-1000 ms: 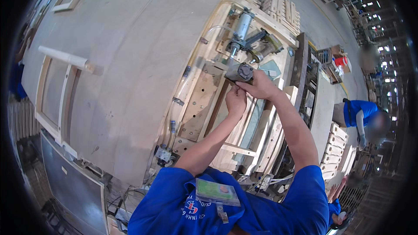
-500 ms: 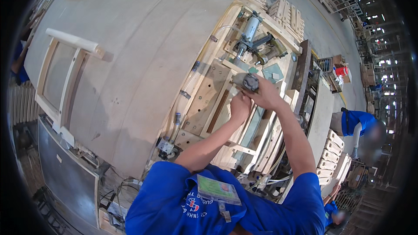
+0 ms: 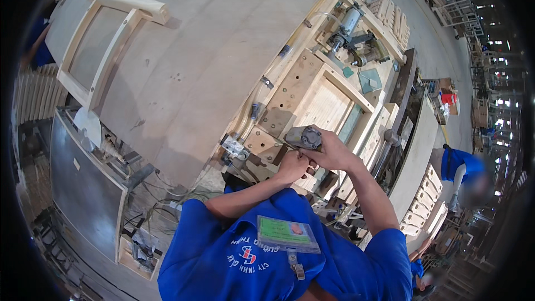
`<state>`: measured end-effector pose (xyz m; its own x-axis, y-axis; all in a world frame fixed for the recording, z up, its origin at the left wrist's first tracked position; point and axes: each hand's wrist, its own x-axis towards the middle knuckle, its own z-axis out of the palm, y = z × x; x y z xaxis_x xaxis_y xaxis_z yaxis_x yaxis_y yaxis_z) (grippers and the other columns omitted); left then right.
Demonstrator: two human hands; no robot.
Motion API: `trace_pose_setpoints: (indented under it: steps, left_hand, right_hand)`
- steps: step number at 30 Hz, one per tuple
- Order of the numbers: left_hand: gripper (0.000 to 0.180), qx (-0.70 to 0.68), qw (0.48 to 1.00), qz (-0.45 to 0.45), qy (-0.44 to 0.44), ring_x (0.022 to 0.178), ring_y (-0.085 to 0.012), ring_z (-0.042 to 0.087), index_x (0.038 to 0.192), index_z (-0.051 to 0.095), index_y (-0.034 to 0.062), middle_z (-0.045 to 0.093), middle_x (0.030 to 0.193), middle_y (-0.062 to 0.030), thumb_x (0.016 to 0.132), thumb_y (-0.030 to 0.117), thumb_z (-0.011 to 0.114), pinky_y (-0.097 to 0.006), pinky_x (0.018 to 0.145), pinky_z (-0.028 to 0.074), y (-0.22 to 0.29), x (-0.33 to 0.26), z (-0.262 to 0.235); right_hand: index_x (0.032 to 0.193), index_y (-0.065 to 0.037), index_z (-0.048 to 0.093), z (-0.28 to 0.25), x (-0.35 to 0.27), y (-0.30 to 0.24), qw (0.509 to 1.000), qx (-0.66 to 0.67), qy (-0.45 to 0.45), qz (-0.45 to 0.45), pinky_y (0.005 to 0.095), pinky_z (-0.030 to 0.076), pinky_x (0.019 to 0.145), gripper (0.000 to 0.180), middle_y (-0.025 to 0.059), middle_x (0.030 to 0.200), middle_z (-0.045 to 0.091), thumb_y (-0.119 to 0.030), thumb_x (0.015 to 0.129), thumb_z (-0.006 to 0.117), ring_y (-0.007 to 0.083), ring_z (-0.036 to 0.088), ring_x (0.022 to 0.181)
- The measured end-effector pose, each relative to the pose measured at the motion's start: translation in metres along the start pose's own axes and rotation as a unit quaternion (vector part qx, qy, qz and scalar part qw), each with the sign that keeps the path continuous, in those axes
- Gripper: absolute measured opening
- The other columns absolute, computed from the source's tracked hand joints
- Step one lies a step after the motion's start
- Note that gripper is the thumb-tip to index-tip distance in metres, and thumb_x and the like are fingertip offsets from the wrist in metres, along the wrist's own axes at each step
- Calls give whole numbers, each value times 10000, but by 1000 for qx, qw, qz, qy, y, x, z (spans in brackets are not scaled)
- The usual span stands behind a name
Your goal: The person assembles wooden chair frames on a workbench. They place wooden pieces into a jig, use a pneumatic nail gun to fasten joints, and stack the completed frames. The person repeats this process for multiple units.
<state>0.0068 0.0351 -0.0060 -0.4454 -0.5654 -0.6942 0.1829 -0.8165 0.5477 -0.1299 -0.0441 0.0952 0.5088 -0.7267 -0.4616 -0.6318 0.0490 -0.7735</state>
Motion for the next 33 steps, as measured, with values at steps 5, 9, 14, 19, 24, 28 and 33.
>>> trace_pose_setpoints:
  steps: [5, 9, 14, 19, 24, 28, 33]
  left_hand:
    - [258, 18, 1000, 19, 7, 774, -148, 724, 1087, 720, -4, 757, 970, -80, 1045, 91, 484, -296, 594, 550, 4, 7, -1]
    - [265, 16, 999, 38, 29, 769, -166, 734, 1063, 730, -22, 762, 931, -91, 1048, 110, 501, -297, 628, 563, 4, 6, 1]
    - [281, 55, 998, -14, 25, 772, -172, 743, 1086, 737, -36, 770, 931, -107, 1050, 132, 515, -313, 648, 578, 4, 10, -1]
    - [292, 51, 999, 5, 15, 763, -191, 753, 1112, 753, -20, 782, 943, -98, 1049, 181, 551, -341, 662, 583, -3, 8, -2]
    - [215, 367, 883, 278, 90, 831, -328, 748, 1125, 761, 20, 771, 1005, -156, 1027, 175, 650, -447, 761, 589, 20, -52, -19]
    - [129, 436, 706, 501, 249, 969, -368, 730, 1060, 764, 25, 767, 1037, -170, 1002, 110, 686, -451, 865, 570, 88, -120, -57]
    - [208, 413, 818, 363, 168, 953, -339, 747, 1128, 763, 10, 780, 957, -170, 1055, 182, 672, -437, 865, 561, 37, -113, -89]
  right_hand:
    - [1349, -26, 624, 0, 4, 2, 1000, -10, 2, -6, 367, 576, 933, 453, 145, 1128, 770, -40, 925, 785, 238, 741, 1032]
    - [1334, -47, 622, -1, 7, -1, 1000, 6, -14, 17, 412, 579, 945, 499, 174, 1133, 766, -23, 870, 802, 314, 756, 1068]
    - [1321, -61, 620, -3, 8, -5, 997, -53, -28, 38, 436, 580, 941, 503, 180, 1129, 764, -58, 857, 815, 375, 747, 1075]
    - [1329, -68, 614, 1, 1, -15, 996, -68, -29, 45, 460, 575, 940, 503, 196, 1175, 737, -88, 867, 812, 417, 731, 1059]
    - [1342, 2, 594, 10, -63, -8, 987, 29, 141, 75, 411, 589, 867, 449, 196, 1212, 708, -99, 946, 779, 329, 742, 972]
    - [1343, 12, 596, 7, -182, 11, 911, 194, 302, 203, 292, 544, 687, 372, 56, 1030, 674, -93, 1015, 736, 103, 627, 787]
    - [1310, -5, 613, -9, -291, 72, 786, -6, 552, 279, 369, 531, 718, 350, 97, 999, 658, -129, 999, 716, 213, 645, 844]
